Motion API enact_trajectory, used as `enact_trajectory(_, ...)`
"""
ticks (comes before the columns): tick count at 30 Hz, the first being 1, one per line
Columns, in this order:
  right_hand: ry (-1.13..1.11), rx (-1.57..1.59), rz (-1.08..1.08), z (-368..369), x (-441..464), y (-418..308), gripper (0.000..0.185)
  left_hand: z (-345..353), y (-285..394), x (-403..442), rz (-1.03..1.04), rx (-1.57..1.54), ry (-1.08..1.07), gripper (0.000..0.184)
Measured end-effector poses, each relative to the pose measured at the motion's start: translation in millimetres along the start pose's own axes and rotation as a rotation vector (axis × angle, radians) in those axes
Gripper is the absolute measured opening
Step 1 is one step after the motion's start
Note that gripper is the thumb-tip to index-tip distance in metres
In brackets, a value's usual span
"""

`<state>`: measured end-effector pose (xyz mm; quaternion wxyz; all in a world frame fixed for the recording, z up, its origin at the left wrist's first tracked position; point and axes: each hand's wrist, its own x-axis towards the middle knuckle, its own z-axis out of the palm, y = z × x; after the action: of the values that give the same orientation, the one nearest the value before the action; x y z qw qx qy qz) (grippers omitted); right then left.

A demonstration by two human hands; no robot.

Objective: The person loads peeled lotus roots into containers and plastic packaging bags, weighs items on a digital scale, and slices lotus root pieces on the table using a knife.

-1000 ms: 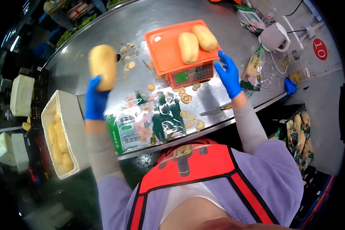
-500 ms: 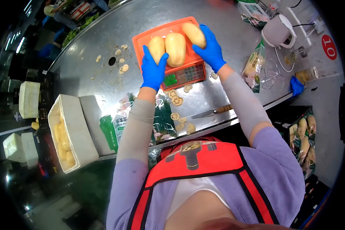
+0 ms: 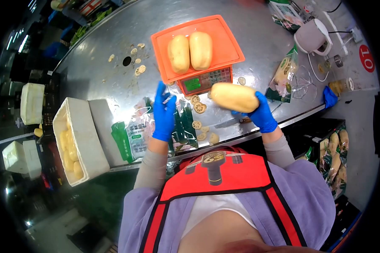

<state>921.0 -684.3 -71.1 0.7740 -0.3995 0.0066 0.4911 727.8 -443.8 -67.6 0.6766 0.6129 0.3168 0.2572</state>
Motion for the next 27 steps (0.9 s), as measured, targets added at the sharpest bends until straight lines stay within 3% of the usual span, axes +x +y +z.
enact_trajectory(5,-0.141,-0.272,0.211,40.7,3.5,29.3,0.049,20.5,18.4,-42.2,0.113,0.239,-0.226,0.083)
enact_trajectory(7,-0.120,-0.327,0.205,56.7,5.1,37.3,0.048,21.1,31.5,-48.6,0.541,0.862,-0.315,0.091)
enact_trajectory(8,-0.149,-0.356,0.260,63.5,5.7,37.4,0.047,17.0,30.3,-50.0,0.537,0.859,-0.306,0.091)
enact_trajectory(11,-0.186,-0.405,0.330,80.8,10.2,41.0,0.047,3.3,34.0,-54.4,0.224,0.799,-0.373,0.088)
enact_trajectory(16,-0.192,-0.453,0.369,96.5,18.0,45.8,0.050,-14.3,20.4,-63.6,0.202,0.597,-0.312,0.084)
enact_trajectory(18,-0.170,-0.599,0.266,90.1,23.7,46.8,0.047,-21.2,5.8,-66.0,-0.010,0.087,-0.251,0.077)
enact_trajectory(21,0.100,-0.944,-0.539,27.9,48.8,25.9,0.031,-56.5,-7.3,-61.7,-0.213,-0.440,0.047,0.058)
enact_trajectory(22,0.224,-1.039,-0.822,12.7,52.2,11.3,0.032,-75.4,-7.1,-55.4,-0.230,-0.642,0.167,0.055)
enact_trajectory(23,0.367,-1.113,-1.121,3.9,47.3,-11.9,0.037,-98.4,6.8,-48.6,-0.181,-0.651,0.352,0.047)
enact_trajectory(24,0.547,-1.520,-1.369,-7.3,38.1,-40.0,0.041,-124.3,22.9,-42.7,-0.131,-0.663,0.521,0.038)
enact_trajectory(25,0.558,-1.518,-1.319,-28.8,25.5,-65.3,0.056,-159.9,28.4,-38.6,-0.059,-0.600,0.573,0.038)
enact_trajectory(27,0.983,-1.942,-1.222,-42.3,1.8,-85.9,0.066,-225.7,54.5,-36.5,0.047,-0.372,0.755,0.039)
